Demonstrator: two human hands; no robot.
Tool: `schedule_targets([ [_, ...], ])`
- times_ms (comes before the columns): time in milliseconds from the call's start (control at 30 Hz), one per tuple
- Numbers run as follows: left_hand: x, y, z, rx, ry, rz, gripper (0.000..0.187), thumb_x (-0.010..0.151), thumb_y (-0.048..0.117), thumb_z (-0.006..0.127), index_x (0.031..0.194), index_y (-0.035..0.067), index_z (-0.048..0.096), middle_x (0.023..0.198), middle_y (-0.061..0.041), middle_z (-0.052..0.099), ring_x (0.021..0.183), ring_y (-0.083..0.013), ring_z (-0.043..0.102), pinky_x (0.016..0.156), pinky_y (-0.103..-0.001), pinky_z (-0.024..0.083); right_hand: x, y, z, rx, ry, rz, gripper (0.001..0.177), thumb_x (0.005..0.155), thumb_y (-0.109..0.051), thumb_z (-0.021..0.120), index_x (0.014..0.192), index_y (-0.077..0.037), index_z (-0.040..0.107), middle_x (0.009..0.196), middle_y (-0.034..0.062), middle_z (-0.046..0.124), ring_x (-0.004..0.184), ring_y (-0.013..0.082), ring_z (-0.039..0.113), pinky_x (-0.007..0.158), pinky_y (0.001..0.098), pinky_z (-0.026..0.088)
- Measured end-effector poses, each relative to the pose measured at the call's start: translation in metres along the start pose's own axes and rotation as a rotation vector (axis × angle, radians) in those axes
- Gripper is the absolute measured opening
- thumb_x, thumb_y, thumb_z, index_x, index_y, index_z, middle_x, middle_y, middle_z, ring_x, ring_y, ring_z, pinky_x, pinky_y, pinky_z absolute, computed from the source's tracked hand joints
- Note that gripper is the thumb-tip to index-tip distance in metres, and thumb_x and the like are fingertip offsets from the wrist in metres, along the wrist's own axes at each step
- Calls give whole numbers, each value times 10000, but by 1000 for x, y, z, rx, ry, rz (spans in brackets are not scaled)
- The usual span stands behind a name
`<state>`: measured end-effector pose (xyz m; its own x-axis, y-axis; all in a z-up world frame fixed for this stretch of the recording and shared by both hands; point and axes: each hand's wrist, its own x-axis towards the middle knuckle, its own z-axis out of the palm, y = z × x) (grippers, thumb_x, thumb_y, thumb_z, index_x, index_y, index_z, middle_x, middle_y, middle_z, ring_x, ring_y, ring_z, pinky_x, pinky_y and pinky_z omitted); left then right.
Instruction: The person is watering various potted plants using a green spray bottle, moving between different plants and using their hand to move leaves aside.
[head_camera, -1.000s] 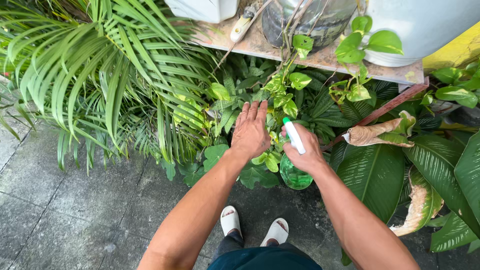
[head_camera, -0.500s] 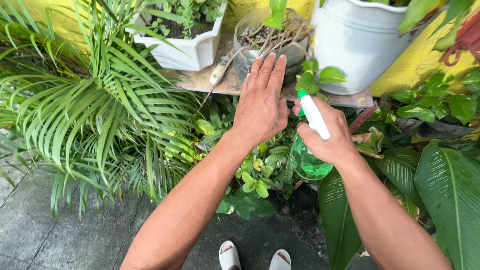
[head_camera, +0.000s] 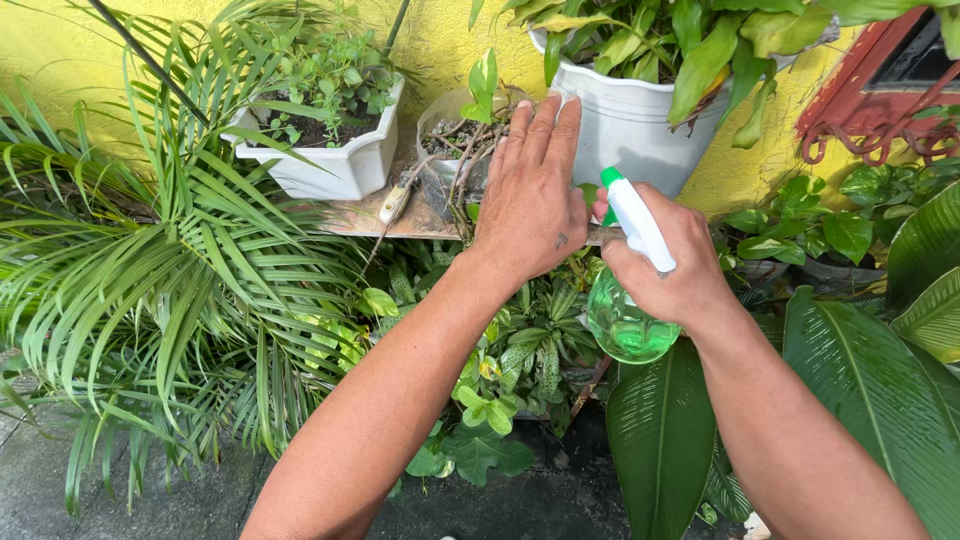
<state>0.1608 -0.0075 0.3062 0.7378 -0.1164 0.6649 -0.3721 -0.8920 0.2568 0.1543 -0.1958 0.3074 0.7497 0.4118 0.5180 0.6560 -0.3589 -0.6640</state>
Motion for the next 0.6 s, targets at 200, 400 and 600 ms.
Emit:
schedule_targets([
  [200, 25, 21, 0, -13, 34, 60, 894, 781, 107, 671, 1567, -4, 260, 1597, -274, 323, 1497, -506, 282, 1209, -590, 269, 5, 6, -25, -49, 80, -108, 345, 804, -76, 619, 1142, -26, 668, 881, 116, 713, 768, 175, 701, 752, 339, 557],
  [400, 42, 36, 9, -25, 85, 123, 911, 779, 95, 669, 1584, 17, 250, 1604, -261, 326, 1506, -496, 294, 1233, -574, 283, 5, 20, -46, -41, 220, -14, 305, 848, -57, 626, 1139, 29, 648, 978, 94, 744, 909, 164, 740, 827, 309, 587],
  [600, 56, 53, 13, -47, 111, 160, 920, 786, 85, 664, 1598, 34, 235, 1614, -256, 321, 1518, -496, 289, 1233, -572, 296, 3, 28, -73, 22, 254, -13, 350, 848, -43, 595, 1185, 36, 649, 1036, 95, 740, 945, 151, 711, 851, 299, 573],
])
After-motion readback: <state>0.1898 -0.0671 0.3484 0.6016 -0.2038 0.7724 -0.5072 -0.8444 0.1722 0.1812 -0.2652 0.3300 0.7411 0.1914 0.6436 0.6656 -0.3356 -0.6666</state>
